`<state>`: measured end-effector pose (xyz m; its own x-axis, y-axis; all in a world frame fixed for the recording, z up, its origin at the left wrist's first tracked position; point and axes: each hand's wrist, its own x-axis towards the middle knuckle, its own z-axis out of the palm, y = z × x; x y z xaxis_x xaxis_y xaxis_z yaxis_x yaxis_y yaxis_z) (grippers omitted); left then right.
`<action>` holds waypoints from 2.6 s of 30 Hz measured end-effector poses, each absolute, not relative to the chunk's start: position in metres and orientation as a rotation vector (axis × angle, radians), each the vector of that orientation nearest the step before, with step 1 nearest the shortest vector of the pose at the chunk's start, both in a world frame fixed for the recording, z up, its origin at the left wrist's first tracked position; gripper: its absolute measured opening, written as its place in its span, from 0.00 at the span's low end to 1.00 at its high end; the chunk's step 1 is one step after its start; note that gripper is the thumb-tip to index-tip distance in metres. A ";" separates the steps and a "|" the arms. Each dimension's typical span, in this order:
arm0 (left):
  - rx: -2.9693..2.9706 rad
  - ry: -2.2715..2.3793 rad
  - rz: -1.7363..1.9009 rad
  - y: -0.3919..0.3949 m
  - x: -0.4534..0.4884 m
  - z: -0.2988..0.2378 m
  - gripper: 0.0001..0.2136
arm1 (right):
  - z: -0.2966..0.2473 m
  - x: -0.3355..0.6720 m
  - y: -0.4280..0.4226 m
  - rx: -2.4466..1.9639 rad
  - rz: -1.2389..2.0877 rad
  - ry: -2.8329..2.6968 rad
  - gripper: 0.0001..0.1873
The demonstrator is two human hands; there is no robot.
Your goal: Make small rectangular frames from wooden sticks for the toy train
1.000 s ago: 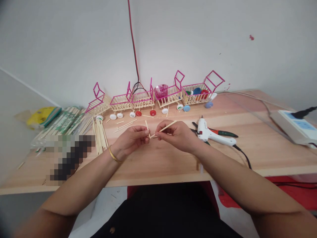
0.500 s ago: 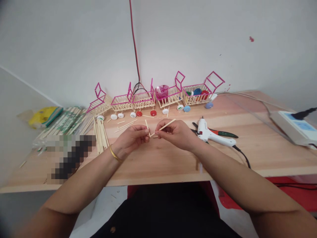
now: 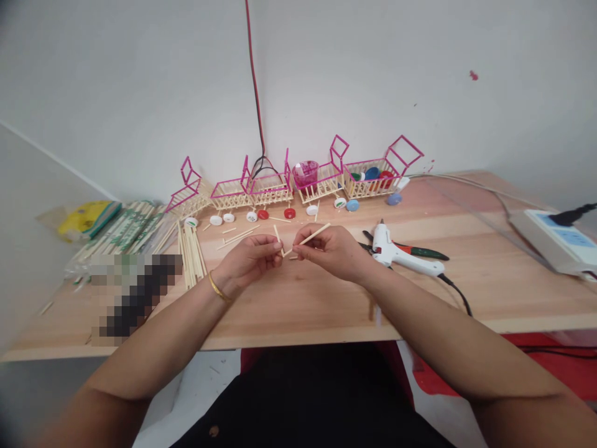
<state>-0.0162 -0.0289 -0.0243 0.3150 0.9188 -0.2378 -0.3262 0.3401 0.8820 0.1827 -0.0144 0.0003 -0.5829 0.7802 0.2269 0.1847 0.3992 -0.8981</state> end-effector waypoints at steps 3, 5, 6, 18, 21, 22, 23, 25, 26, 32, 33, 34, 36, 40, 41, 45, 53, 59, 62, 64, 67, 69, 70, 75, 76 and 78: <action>0.836 0.871 0.957 -0.029 -0.016 -0.025 0.11 | 0.000 0.183 -0.014 -0.823 1.179 -2.004 0.09; 0.842 0.867 0.958 -0.029 -0.017 -0.025 0.11 | 0.000 0.183 -0.014 -0.828 1.177 -1.998 0.09; 0.844 0.866 0.959 -0.029 -0.017 -0.025 0.11 | -0.001 0.183 -0.013 -0.832 1.177 -1.996 0.10; 0.876 0.866 0.936 -0.029 -0.018 -0.025 0.11 | -0.007 0.187 -0.011 -0.871 1.187 -1.956 0.11; 0.873 0.865 0.936 -0.029 -0.018 -0.025 0.11 | -0.007 0.187 -0.011 -0.881 1.191 -1.962 0.12; 0.870 0.861 0.934 -0.029 -0.018 -0.024 0.11 | -0.007 0.188 -0.011 -0.886 1.191 -1.962 0.12; 0.868 0.857 0.933 -0.029 -0.018 -0.024 0.11 | -0.007 0.188 -0.010 -0.891 1.189 -1.961 0.13; 0.867 0.853 0.930 -0.029 -0.018 -0.024 0.10 | -0.008 0.189 -0.010 -0.899 1.182 -1.957 0.13; 0.867 0.854 0.930 -0.029 -0.019 -0.025 0.10 | -0.009 0.190 -0.009 -0.903 1.179 -1.956 0.14; 0.875 0.866 0.925 -0.027 -0.020 -0.027 0.11 | -0.008 0.193 -0.008 -0.927 1.231 -1.944 0.14; 0.879 0.867 0.925 -0.027 -0.020 -0.027 0.11 | -0.008 0.193 -0.008 -0.935 1.237 -1.938 0.14; 0.882 0.868 0.925 -0.027 -0.020 -0.027 0.11 | -0.007 0.193 -0.009 -0.946 1.241 -1.933 0.14; 0.884 0.871 0.924 -0.027 -0.020 -0.027 0.11 | -0.006 0.193 -0.009 -0.965 1.249 -1.924 0.14; 0.876 0.872 0.919 -0.028 -0.020 -0.026 0.11 | -0.005 0.193 -0.010 -0.979 1.273 -1.892 0.12; 0.874 0.869 0.919 -0.028 -0.020 -0.025 0.11 | -0.005 0.193 -0.010 -0.978 1.276 -1.887 0.12; 0.874 0.856 0.920 -0.028 -0.020 -0.026 0.11 | -0.005 0.193 -0.010 -0.964 1.280 -1.885 0.12; 0.870 0.855 0.904 -0.028 -0.020 -0.026 0.11 | -0.005 0.193 -0.010 -0.954 1.284 -1.895 0.12; 0.845 0.877 0.889 -0.029 -0.020 -0.025 0.12 | -0.004 0.192 -0.010 -0.949 1.280 -1.900 0.12; 0.843 0.887 0.879 -0.028 -0.020 -0.026 0.13 | -0.004 0.191 -0.011 -0.946 1.276 -1.906 0.12; 0.845 0.893 0.874 -0.028 -0.020 -0.026 0.13 | -0.003 0.191 -0.011 -0.938 1.274 -1.915 0.12; 0.849 0.892 0.881 -0.029 -0.019 -0.026 0.12 | -0.002 0.191 -0.012 -0.931 1.258 -1.933 0.11; 0.847 0.892 0.882 -0.029 -0.019 -0.026 0.12 | -0.002 0.191 -0.012 -0.933 1.243 -1.941 0.11; 0.846 0.894 0.880 -0.029 -0.018 -0.026 0.12 | -0.003 0.191 -0.012 -0.936 1.239 -1.944 0.11; 0.834 0.901 0.878 -0.030 -0.017 -0.026 0.12 | -0.005 0.192 -0.011 -0.938 1.243 -1.956 0.12; 0.832 0.902 0.881 -0.030 -0.017 -0.026 0.12 | -0.005 0.192 -0.011 -0.938 1.237 -1.961 0.12; 0.829 0.903 0.887 -0.030 -0.017 -0.027 0.12 | -0.005 0.192 -0.011 -0.938 1.224 -1.971 0.12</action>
<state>-0.0165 -0.0296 -0.0269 0.3403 0.8935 -0.2930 -0.2769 0.3930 0.8769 0.1921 -0.0108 -0.0055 -0.5495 0.8238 0.1395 0.2402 0.3157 -0.9179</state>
